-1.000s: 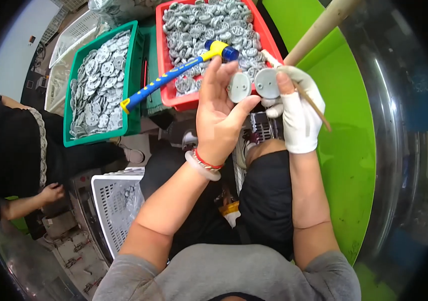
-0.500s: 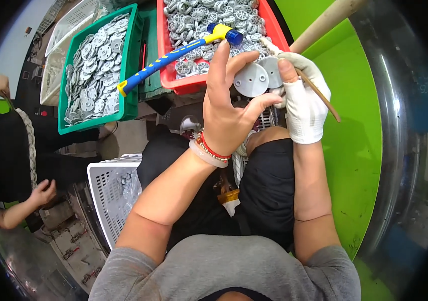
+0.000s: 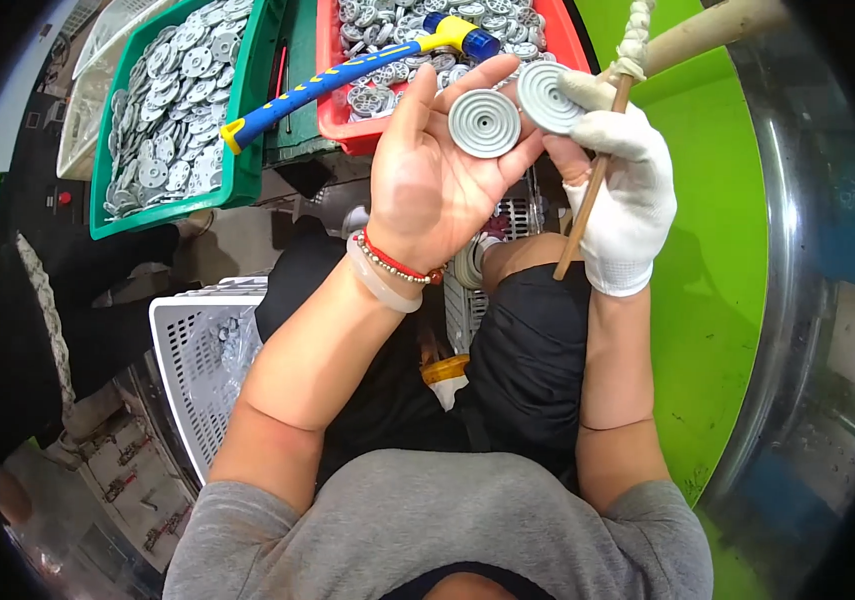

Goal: The person operates an injection molding machine, removing molded plastic parts from the mold by hand and tapping the mold with a hammer. They handle circular plastic parts, wiping them with a stick applicator and placing parts into the mold.

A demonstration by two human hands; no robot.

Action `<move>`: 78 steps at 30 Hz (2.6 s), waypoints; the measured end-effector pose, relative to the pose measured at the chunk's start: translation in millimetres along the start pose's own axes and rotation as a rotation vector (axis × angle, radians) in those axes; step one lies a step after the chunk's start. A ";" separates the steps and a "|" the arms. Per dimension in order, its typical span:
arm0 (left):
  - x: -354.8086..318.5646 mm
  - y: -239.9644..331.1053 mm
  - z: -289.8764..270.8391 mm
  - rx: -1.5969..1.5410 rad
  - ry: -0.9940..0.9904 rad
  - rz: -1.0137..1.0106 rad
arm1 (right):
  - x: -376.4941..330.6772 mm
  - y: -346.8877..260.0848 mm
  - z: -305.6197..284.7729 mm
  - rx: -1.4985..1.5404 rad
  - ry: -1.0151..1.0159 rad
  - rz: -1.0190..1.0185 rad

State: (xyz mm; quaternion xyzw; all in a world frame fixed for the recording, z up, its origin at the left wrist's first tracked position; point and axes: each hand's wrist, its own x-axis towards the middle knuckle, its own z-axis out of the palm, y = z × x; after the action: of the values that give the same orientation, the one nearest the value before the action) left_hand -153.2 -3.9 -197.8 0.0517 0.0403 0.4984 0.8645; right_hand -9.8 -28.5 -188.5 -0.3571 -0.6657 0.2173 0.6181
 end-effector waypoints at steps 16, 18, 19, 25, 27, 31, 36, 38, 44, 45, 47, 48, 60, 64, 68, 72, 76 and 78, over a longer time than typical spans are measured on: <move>-2.7 2.4 1.5 -0.038 -0.068 -0.037 | -6.2 6.4 -2.2 -0.051 -0.041 0.014; -3.2 1.8 2.1 -0.036 -0.069 -0.038 | -3.9 7.2 -2.1 -0.046 -0.031 -0.041; -3.3 1.1 2.6 -0.033 -0.064 -0.044 | -3.1 7.0 -1.9 -0.041 -0.022 -0.097; -1.8 -1.2 5.2 -0.007 -0.058 -0.044 | -7.0 -7.8 3.3 0.016 0.302 0.143; -1.4 -3.6 3.5 0.008 -0.061 -0.038 | -3.9 -11.7 7.5 -0.025 0.355 0.183; -2.6 -3.2 -1.6 -0.022 -0.036 0.002 | 2.5 -21.5 12.9 -0.023 0.282 0.505; -4.5 -10.5 3.3 0.513 0.034 0.387 | 2.9 -19.4 12.7 0.030 0.317 0.571; -1.7 -12.3 -3.3 0.770 0.033 0.544 | 2.6 -19.4 15.1 0.042 0.323 0.580; -4.4 -13.1 -6.9 0.865 0.211 0.465 | 2.9 -27.9 15.5 -0.080 0.253 0.634; -4.2 -13.5 -7.0 0.863 0.212 0.464 | 3.1 -27.7 15.5 -0.075 0.268 0.636; -3.3 -12.2 -4.4 0.575 0.171 0.411 | 3.2 -25.6 15.5 -0.069 0.281 0.641; -3.7 -10.2 -4.1 0.589 0.171 0.388 | 3.0 -23.5 15.2 -0.059 0.283 0.628; -3.8 -8.5 2.3 0.548 0.118 0.436 | 1.4 -16.1 9.2 0.045 0.288 0.569; -3.7 -6.3 0.8 0.542 0.094 0.444 | -0.1 -14.4 9.3 0.096 0.294 0.573; -3.7 -6.4 2.6 0.531 0.101 0.440 | 0.3 -15.4 9.2 0.078 0.298 0.585; -3.3 -7.1 2.3 0.538 0.108 0.436 | -0.2 -14.9 8.3 0.101 0.294 0.577; -2.1 -5.6 -1.3 0.458 0.122 0.416 | 1.3 -16.0 9.3 0.098 0.293 0.567; -1.8 -3.5 -5.1 0.403 0.129 0.397 | 1.2 -15.9 8.7 0.098 0.289 0.558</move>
State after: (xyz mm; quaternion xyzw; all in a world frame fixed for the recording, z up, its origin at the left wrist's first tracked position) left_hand -151.7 -7.0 -203.3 0.1973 0.1826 0.6422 0.7179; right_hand -21.6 -36.6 -177.3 -0.5231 -0.4360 0.3573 0.6392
